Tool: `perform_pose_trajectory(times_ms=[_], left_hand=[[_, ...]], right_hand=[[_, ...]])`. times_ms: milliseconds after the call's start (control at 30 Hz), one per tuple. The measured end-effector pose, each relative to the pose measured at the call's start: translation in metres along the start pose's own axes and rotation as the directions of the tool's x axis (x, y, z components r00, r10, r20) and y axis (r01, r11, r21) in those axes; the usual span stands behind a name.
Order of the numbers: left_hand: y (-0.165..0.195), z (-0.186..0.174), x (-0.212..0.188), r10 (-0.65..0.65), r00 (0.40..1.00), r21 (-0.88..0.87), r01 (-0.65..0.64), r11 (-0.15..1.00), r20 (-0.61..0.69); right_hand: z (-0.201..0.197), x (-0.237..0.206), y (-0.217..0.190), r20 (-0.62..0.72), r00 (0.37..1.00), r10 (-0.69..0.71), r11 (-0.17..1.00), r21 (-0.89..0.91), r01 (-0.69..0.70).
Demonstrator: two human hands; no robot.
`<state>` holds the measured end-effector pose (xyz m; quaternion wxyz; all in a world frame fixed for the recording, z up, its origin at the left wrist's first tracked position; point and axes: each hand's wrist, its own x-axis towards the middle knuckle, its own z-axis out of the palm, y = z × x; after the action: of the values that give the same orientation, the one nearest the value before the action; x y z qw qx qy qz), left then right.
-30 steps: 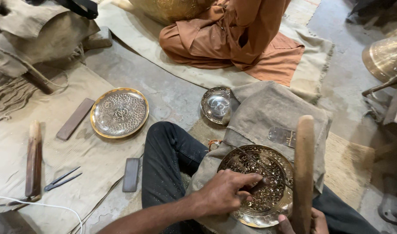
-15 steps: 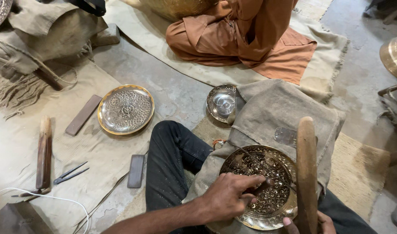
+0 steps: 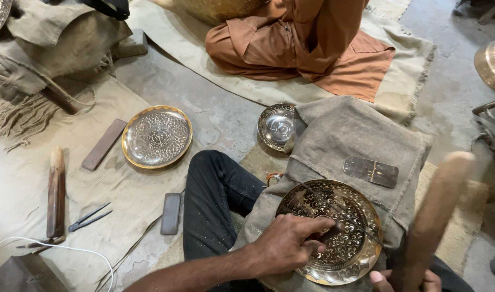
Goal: The person sits cross-legged on the floor with an embossed brass plate resting on a cloth cushion on their lap. They hold a chisel against the plate's raised ornament with one hand and repeatedly strike the chisel with a wooden mallet held in the other hand, working the pattern across the plate's surface.
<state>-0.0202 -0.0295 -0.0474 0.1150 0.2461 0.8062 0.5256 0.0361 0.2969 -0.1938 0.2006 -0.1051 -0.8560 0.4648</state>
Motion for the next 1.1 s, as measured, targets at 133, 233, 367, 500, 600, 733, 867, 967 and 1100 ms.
perform_pose_trajectory(times_ms=[133, 233, 367, 500, 600, 733, 867, 967, 1100], left_hand=[[-0.004, 0.002, 0.001, -0.029, 0.999, -0.018, 0.03, 0.999, 0.045], [-0.005, 0.003, 0.001, -0.041, 0.998, -0.001, 0.041, 0.999, 0.051], [-0.006, 0.002, 0.0, -0.015, 0.999, 0.014, 0.014, 1.0, 0.034], [-0.006, 0.002, 0.0, -0.017, 1.0, 0.02, 0.016, 1.0, 0.018], [-0.007, 0.003, 0.001, -0.033, 0.999, -0.006, 0.033, 0.999, 0.029], [-0.006, 0.002, 0.001, -0.045, 0.998, 0.007, 0.044, 0.999, 0.043], [-0.004, -0.001, 0.001, -0.012, 0.999, 0.003, 0.012, 1.0, 0.032], [-0.003, -0.002, 0.002, -0.039, 0.998, 0.03, 0.037, 0.999, 0.057], [-0.001, -0.002, 0.002, -0.035, 0.997, 0.018, 0.033, 0.999, 0.068]], right_hand=[[0.0, 0.004, -0.008, 0.199, 0.972, 0.129, 0.99, -0.082, -0.114], [0.0, 0.008, -0.012, 0.215, 0.977, -0.013, 0.998, -0.05, 0.024], [0.002, 0.012, -0.016, 0.264, 0.961, 0.078, 0.992, 0.076, -0.101], [-0.001, 0.014, -0.019, 0.337, 0.904, 0.262, 0.962, -0.011, -0.275], [-0.005, 0.017, -0.016, 0.325, 0.88, 0.347, 0.938, -0.119, -0.326], [-0.011, 0.027, -0.004, 0.36, 0.912, 0.196, 0.981, -0.08, -0.179], [-0.012, 0.032, 0.006, 0.332, 0.932, 0.148, 0.986, 0.026, -0.166], [-0.008, 0.02, 0.008, 0.237, 0.962, 0.136, 0.99, 0.007, -0.141], [0.003, -0.005, 0.002, 0.063, 0.997, 0.051, 0.998, -0.025, -0.05]])
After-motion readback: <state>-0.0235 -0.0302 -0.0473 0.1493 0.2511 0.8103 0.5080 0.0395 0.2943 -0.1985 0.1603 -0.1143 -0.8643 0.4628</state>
